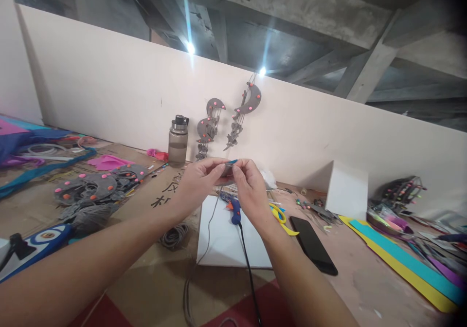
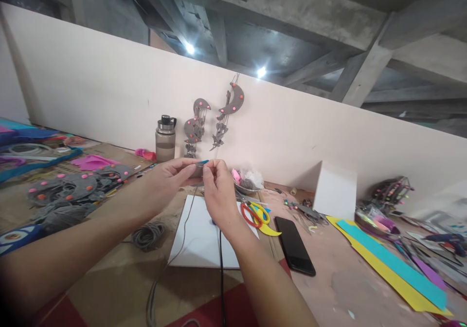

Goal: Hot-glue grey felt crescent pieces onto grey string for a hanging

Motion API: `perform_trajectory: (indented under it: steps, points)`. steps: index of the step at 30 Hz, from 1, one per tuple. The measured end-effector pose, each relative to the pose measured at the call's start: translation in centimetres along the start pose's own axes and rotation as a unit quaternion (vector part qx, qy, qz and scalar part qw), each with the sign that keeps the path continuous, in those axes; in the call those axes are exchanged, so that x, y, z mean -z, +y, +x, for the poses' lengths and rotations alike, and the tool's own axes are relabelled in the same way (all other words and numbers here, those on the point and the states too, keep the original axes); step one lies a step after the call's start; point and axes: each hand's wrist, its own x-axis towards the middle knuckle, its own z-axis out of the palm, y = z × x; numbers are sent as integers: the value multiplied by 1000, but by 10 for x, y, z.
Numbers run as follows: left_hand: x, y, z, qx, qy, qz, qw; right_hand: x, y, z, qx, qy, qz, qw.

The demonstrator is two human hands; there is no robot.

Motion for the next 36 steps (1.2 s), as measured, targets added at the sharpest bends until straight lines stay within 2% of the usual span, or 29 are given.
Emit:
perform_trajectory:
  steps: [4, 10, 15, 19, 23, 30, 36]
  points:
    - [5, -10, 4, -9, -16, 2, 1000, 1, -2, 1, -21, -7, 19, 1000]
    - [8, -13, 8, -17, -28, 38, 999, 1, -4, 1, -27, -3, 26, 999]
    - [11, -20, 12, -27, -18, -7, 999, 2, 1, 2, -23, -14, 27, 999]
    - [15, -25, 16, -42, 1, 7, 999, 5, 0, 4, -23, -38, -43, 998]
    - [16, -24, 16, -45, 9, 28, 999, 8, -6, 4, 9, -25, -101, 994]
    - [14, -21, 13, -58, 13, 47, 997, 5, -7, 0, -5, -14, -15, 1000]
    - [10, -13, 8, -32, 12, 32, 999, 6, -7, 0, -9, 15, -14, 1000]
